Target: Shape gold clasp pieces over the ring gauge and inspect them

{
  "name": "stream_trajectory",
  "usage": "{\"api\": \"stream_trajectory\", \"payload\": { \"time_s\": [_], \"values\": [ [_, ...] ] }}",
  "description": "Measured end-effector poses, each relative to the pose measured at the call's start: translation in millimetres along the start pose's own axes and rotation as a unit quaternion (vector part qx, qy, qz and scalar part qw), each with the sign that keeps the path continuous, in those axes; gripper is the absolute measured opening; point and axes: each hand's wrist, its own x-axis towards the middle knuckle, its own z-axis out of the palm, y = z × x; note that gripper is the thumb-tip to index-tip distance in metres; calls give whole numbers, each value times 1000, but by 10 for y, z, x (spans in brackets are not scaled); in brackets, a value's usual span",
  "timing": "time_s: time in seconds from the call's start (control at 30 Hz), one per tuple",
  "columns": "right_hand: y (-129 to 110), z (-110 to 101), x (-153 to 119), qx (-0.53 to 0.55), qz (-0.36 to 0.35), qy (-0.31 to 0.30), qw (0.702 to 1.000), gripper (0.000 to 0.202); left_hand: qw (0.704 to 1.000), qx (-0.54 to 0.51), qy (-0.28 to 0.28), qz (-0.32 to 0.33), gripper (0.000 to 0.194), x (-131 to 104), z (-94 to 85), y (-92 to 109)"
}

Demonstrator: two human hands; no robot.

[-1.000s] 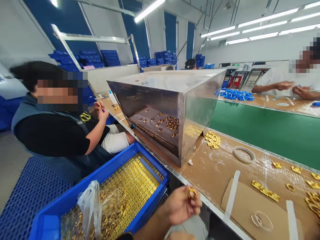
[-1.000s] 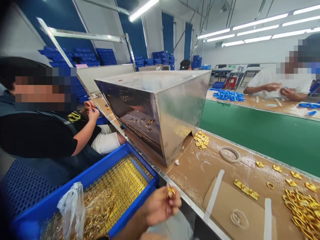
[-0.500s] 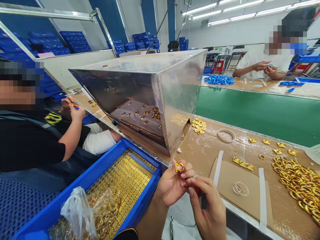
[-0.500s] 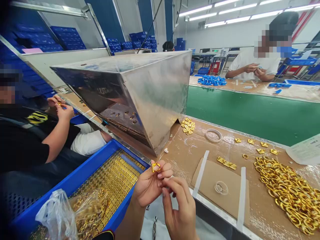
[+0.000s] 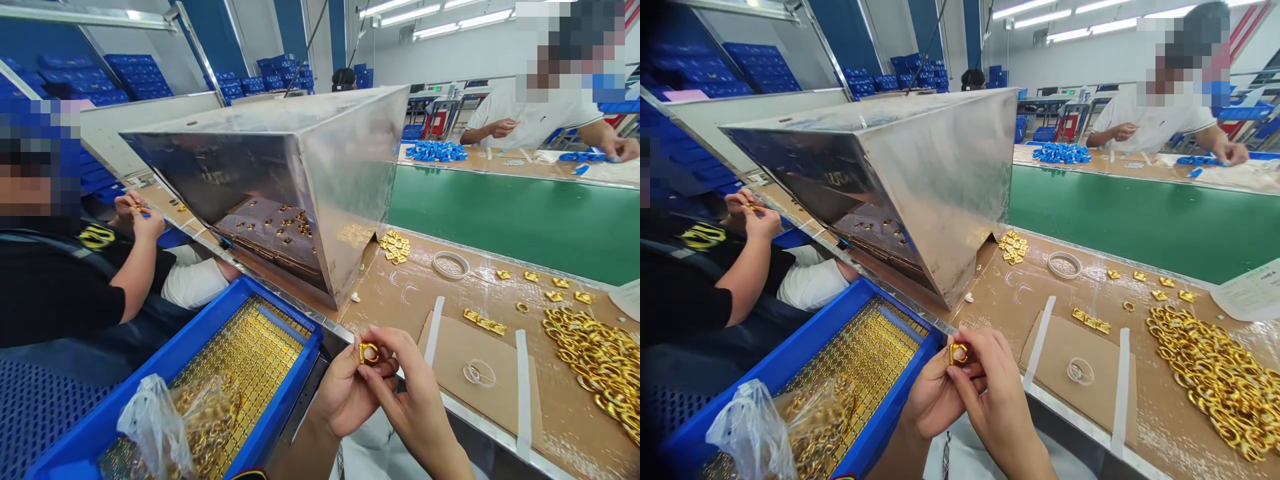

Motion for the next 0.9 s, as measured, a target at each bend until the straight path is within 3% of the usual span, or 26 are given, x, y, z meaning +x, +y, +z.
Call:
{"api": "stream_trajectory", "payload": {
  "time_s": [0.27, 0.6, 0.9],
  "values": [
    [32, 66, -50, 42, 21, 3, 999, 44, 999, 35, -8, 29, 32, -39, -59, -5],
    [101, 114, -105, 68, 7, 2, 998, 48, 999, 29, -37, -4, 41, -46, -202, 14],
    [98, 99, -64, 119, 24, -28, 992, 50, 999, -13, -41, -10, 37, -72, -131, 1]
  ]
}}
